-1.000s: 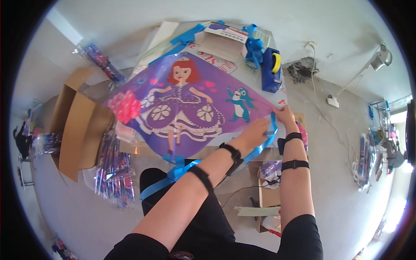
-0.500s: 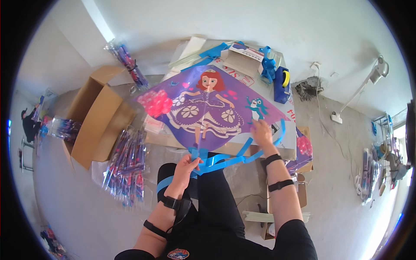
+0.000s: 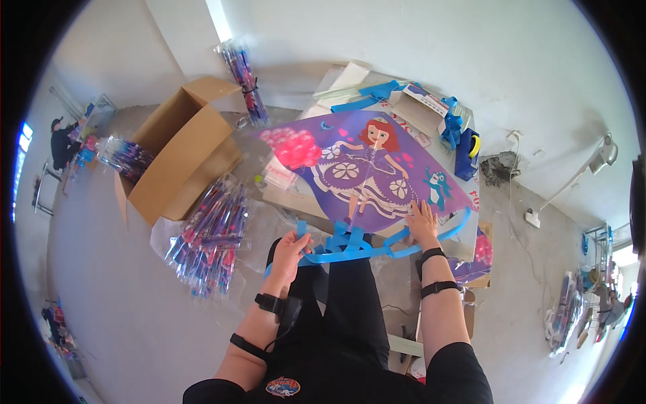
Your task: The recorder is assembling a character-themed kite by attaching blue plastic ribbons to the frame using tape.
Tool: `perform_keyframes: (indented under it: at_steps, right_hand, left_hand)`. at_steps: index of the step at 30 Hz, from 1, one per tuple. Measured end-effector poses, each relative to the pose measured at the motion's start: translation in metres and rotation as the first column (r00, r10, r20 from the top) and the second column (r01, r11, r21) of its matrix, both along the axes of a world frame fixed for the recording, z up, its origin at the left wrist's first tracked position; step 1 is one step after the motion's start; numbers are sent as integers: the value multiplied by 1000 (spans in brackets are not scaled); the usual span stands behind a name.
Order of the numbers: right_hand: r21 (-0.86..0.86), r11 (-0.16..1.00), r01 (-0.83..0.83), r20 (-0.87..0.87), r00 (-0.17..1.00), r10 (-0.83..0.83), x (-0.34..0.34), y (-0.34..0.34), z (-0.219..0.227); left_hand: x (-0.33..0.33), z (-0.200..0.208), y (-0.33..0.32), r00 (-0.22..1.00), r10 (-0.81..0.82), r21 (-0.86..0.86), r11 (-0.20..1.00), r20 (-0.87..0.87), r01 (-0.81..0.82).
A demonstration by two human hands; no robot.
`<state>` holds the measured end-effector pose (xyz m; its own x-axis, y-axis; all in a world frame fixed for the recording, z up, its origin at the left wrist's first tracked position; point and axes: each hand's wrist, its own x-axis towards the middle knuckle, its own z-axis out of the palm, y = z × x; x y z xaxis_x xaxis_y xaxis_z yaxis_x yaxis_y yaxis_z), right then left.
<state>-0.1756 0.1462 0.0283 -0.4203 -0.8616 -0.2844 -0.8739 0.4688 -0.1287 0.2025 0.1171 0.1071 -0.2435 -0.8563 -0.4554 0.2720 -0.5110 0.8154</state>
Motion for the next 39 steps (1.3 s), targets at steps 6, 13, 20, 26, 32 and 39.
perform_keyframes:
  at_steps: [6,13,20,26,32,39]
  right_hand:
    - [33,999,9,-21,1000,-8,0,1,18]
    - [83,996,15,-20,1000,-13,4,-4,24]
    - [71,997,19,5,1000,-20,-7,-6,20]
    - [-22,1000,13,44,999,-12,-14,-3,8]
    - [-83,996,-19,21,1000,21,-16,1,10]
    - [-59,998,-16,60,998,20,-12,-12,15]
  left_hand:
    - [35,11,-58,999,-22,52,998,49,19]
    - [73,-5,-125,994,-33,81,996,101,25]
    - [103,-6,-180,998,20,67,997,62,-24]
    - [156,17,-214,904,293,143,955,-311,-260]
    - [237,60,-229,864,380,72,923,-332,-378]
    - [292,81,-236,949,313,-89,947,33,-309]
